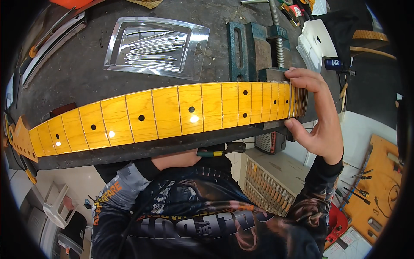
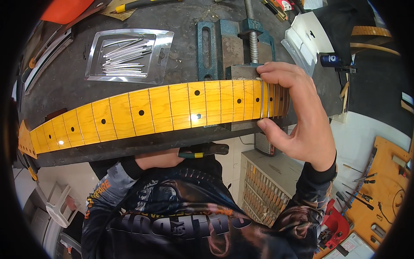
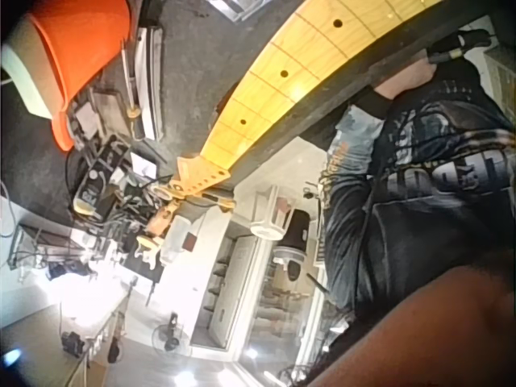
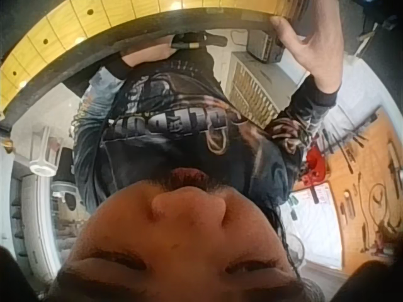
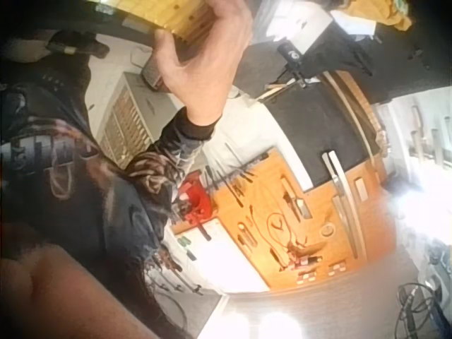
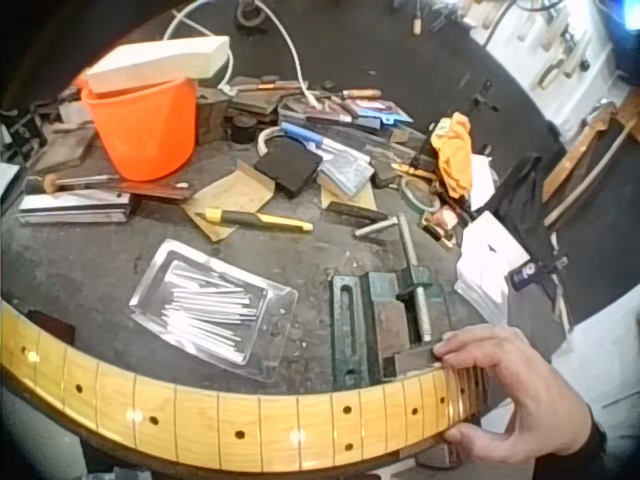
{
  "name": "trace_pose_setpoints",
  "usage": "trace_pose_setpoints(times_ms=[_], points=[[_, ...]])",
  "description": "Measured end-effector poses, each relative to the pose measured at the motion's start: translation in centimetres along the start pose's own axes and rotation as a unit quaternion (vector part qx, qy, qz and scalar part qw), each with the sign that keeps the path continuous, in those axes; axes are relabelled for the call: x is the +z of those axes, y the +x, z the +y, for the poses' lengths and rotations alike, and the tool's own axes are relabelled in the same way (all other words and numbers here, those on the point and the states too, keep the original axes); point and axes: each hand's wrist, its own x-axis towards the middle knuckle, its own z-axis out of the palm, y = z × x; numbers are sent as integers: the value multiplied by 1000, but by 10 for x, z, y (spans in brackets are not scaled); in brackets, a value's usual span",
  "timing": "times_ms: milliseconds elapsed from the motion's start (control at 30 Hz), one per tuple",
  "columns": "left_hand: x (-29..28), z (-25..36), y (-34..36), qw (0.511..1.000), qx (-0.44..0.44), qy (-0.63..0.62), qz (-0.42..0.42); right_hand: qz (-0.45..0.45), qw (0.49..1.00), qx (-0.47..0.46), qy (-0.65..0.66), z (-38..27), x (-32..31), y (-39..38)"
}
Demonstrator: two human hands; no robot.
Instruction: The person trims pieces of fret wire using a pair of cutters and checks their length against a guitar neck held in a vise. They pick up individual fret wires from a plastic container, cut them, and set them aside while occasionally handling a smartphone.
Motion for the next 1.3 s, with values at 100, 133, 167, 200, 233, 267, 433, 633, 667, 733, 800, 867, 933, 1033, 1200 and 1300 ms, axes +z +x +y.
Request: trace_pose_setpoints(times_ms=[100, 133, 167, 200, 233, 267, 433, 633, 667, 733, 800, 867, 933, 1033, 1200, 1300], points=[[-4, 2, 0, 1000, -3, -1, 4, -1, 1000, 2, 0, 0, 1, 0], [-5, 3, 0, 1000, -11, -13, -7, -2, 1000, 4, -1, -1, 0, 0], [-3, 1, 0, 1000, -11, -12, -7, -1, 1000, 4, -1, -2, 0, 0], [-1, -1, 1, 1000, -18, -5, -15, -2, 1000, 4, -4, -2, 0, 0], [0, -2, 1, 999, -24, 3, -23, -2, 1000, 3, -8, -3, 0, 0], [0, -2, 0, 999, -24, 4, -22, -1, 1000, 3, -8, -4, 0, 0], [2, -2, 3, 997, 26, -35, 60, 0, 1000, 5, -18, -5, -1, 0], [4, -4, 4, 998, 15, -18, 55, -2, 1000, 0, -30, -7, -3, 1], [3, -3, 3, 998, 15, -17, 55, -2, 1000, -1, -30, -7, -3, 1], [-6, 4, 3, 996, 27, -13, 82, -6, 999, -6, -46, -9, -5, 2], [-7, 4, 4, 998, 9, -8, 59, -7, 998, -9, -56, -10, -5, 2], [-9, 8, 7, 999, -8, -2, 34, -7, 998, -12, -66, -10, -5, 2], [-17, 15, 10, 990, 31, -87, 105, -16, 996, -18, -80, -10, -6, 3], [-23, 17, 9, 996, 25, -44, 69, -18, 996, -33, -78, -11, -8, 4], [-32, 20, 12, 1000, -17, 1, 24, -27, 996, -25, -78, -17, -12, 2], [-31, 20, 11, 999, -28, 8, 15, -6, 995, -13, -98, -28, -7, -4]])
